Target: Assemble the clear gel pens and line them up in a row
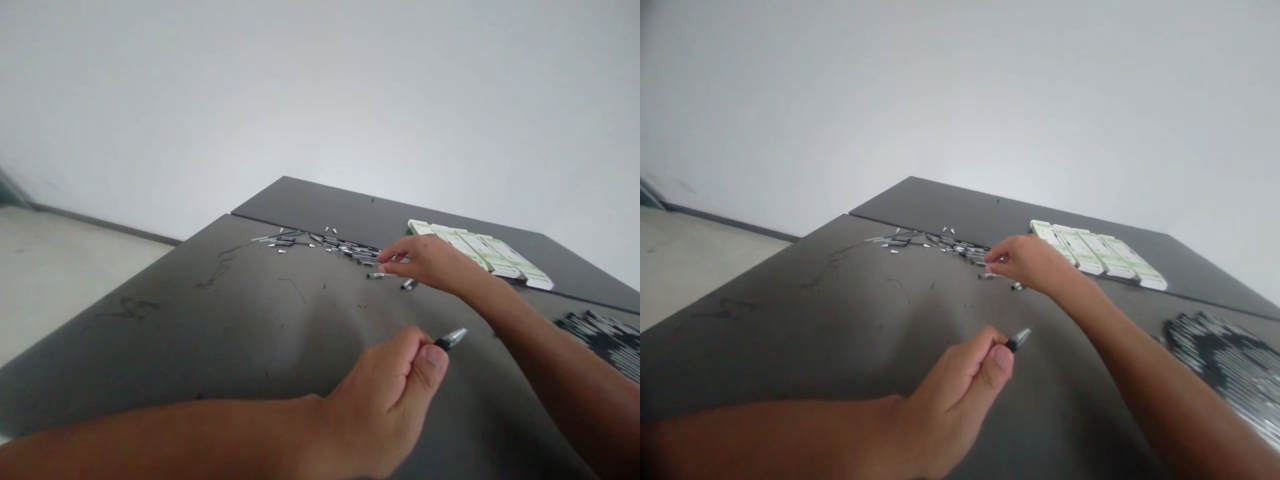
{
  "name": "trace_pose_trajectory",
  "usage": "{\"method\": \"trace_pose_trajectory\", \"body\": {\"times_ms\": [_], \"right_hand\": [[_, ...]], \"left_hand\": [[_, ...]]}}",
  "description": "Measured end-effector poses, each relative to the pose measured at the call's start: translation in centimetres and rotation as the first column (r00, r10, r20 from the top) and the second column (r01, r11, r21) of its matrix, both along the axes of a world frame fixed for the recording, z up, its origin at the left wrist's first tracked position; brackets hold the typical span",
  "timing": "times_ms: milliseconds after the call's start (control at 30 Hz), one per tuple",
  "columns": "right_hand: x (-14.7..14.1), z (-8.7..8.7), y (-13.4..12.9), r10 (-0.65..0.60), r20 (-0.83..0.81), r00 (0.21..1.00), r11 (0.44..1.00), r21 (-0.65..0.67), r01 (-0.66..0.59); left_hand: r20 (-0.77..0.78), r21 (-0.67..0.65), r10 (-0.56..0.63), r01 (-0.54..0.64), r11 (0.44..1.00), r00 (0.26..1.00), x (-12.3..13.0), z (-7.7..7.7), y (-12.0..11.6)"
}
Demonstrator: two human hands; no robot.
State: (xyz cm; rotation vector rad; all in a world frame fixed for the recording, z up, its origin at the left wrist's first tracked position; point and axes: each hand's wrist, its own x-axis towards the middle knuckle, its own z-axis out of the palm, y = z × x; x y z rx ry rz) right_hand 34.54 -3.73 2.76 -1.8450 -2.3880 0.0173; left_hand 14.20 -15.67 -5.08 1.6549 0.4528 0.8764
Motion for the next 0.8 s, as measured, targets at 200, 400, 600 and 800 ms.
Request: {"method": "trace_pose_trajectory", "body": {"times_ms": [200,400,600,800], "right_hand": [[-1.9,-1.4,4.9,0.071,0.038,0.997,0.990,-0.122,-0.066],[-5.8,-1.1,7.6,0.154,0.026,0.988,0.980,-0.133,-0.149],[-9.5,-2.1,9.4,0.205,0.022,0.978,0.977,-0.064,-0.204],[-8.8,-3.2,10.5,0.126,0.047,0.991,0.986,0.107,-0.130]], "left_hand": [[0.000,-0.022,0.025,-0.025,0.999,1.000,0.2,0.2,0.2],[-0.052,-0.026,-0.044,0.043,0.999,0.998,-0.2,0.3,0.6],[-0.197,-0.093,-0.016,-0.002,0.996,0.980,-0.2,0.8,0.4],[-0.360,-0.193,-0.052,-0.019,0.981,0.931,0.3,0.8,-0.4]]}}
